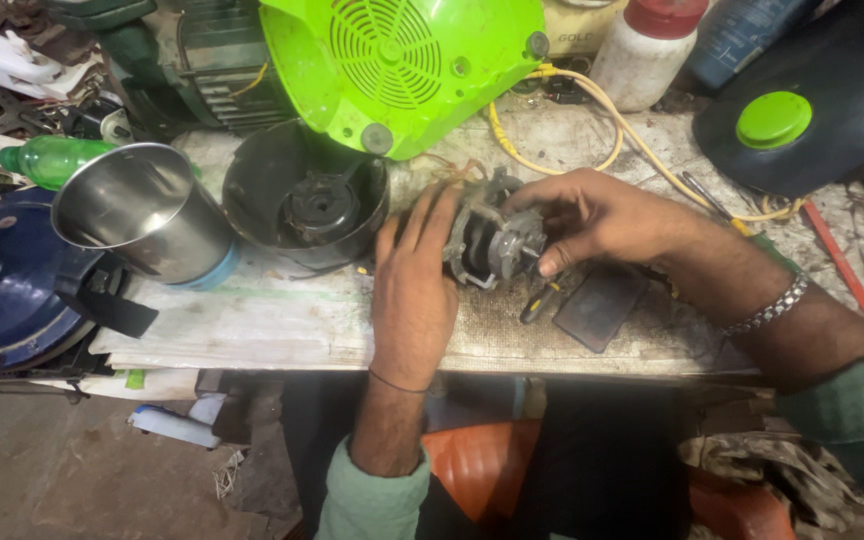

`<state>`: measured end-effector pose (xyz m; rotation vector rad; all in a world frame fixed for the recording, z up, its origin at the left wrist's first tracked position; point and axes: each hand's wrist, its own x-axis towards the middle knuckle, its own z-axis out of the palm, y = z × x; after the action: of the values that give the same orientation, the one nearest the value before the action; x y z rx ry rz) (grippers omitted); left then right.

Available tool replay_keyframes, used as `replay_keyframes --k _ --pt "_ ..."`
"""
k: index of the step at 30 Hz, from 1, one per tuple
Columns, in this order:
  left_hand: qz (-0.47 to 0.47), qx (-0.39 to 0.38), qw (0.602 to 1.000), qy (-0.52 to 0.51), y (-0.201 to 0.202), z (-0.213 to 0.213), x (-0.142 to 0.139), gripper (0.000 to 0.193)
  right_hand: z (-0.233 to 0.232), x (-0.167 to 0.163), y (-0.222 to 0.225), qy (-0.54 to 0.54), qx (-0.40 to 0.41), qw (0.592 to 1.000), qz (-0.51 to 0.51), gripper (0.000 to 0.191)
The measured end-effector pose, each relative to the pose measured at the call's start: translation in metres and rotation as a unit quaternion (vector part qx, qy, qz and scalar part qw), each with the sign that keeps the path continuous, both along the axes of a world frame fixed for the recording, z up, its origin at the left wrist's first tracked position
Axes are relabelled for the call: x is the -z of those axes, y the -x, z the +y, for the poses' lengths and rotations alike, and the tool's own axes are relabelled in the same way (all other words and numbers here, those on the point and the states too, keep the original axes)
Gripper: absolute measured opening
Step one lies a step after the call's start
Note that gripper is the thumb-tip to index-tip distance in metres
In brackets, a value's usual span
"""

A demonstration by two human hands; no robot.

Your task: The person works on a disassembled blender motor at a cluttered workbench. They first handle the motor housing and armature with a screwdriver, separate the armature from the housing, then repeatedly rub the copper commutator with a sanding block, rotating the armature to sand its surface.

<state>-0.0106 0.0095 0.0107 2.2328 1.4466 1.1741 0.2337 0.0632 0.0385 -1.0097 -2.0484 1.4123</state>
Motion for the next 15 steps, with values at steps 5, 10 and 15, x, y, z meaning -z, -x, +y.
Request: replay_keyframes --k 5,10,15 --pt "-0.002 0.003 1.0 0.008 0.002 0.0 -0.001 0.088 -0.002 -0.002 0.003 -0.009 -0.004 1.0 0.003 0.067" --pt "-0.001 0.0 1.0 -0.001 0.001 0.0 -0.002 0.086 -0.006 -0.012 0.006 0.063 0.016 0.996 -0.053 0.075" --pt "-0.008 0.001 1.0 0.001 0.002 -0.001 -0.003 0.087 -0.003 -0.016 0.011 0.048 -0.011 0.997 -0.065 0.072"
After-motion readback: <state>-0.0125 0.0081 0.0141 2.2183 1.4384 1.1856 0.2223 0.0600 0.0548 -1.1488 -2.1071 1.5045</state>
